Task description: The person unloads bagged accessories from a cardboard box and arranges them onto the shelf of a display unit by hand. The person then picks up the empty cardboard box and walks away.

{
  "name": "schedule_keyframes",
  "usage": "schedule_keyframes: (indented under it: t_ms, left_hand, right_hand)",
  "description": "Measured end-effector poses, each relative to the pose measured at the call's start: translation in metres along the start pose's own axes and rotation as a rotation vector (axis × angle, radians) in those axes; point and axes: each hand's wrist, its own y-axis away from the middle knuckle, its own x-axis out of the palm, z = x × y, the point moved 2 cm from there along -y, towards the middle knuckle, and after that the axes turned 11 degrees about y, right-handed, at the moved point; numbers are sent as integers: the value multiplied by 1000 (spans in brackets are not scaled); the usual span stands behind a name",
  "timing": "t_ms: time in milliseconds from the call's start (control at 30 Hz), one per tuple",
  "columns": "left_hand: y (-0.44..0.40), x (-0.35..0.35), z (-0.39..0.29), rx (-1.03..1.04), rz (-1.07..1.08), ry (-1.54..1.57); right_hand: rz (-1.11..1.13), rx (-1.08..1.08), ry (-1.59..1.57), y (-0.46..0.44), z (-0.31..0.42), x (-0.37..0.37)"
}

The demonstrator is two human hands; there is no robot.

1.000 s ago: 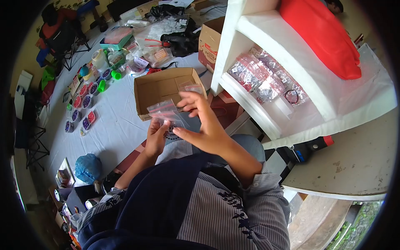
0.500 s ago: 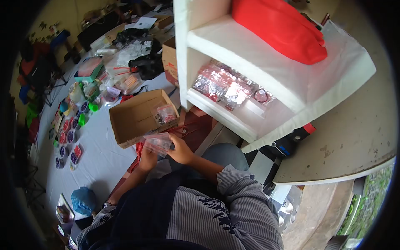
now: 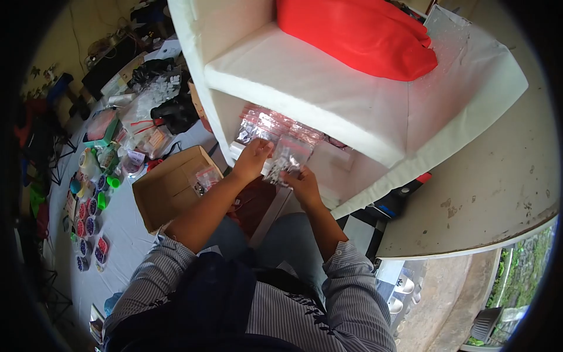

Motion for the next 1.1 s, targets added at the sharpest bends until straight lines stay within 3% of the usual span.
schedule_keyframes:
  t_ms: [33,67,133,200,267,333,433,633,700,767,933,1100]
  left_hand:
    - [1,4,-7,285,-122,25]
    - [7,7,-13,566,-243,49]
    - [10,9,-8,646,-191,-15]
    - [18,18,-2,777,101,-409]
    - [27,26,8,694,128,-482]
    - [26,30,14,644,128,-521]
    - [20,34,19,712,105,-629]
    - [10,41,23,707,102,-654]
    - [5,43,24,661,124,-671]
    - [1,46,25,615,147,-686]
    - [1,49,24,754,41,-762]
    - [9,53,28,748,120,-708]
  right_hand:
    - [-123,-130,245,-10,-1,-12]
    - [-126,-120,245,-15,-4,-18]
    - [-414,-335,681,-24,7,-26]
    - [-440,-390,742,-33,6,-24]
    - [-407,-399,988,-41,0,-17]
    - [-408,-423,1014,-45,-4,-11]
    - [-422,-273,1109,-45,-12,-10]
    - [-390,-192,810,-34,-1,-24]
    - [-447,-332,780,-36,-9,-29]
    - [-438,-315,744,-39,-21,-33]
    - [-496,-336,640,-40,-16,-30]
    - [-437,-330,445,-43,-23,-36]
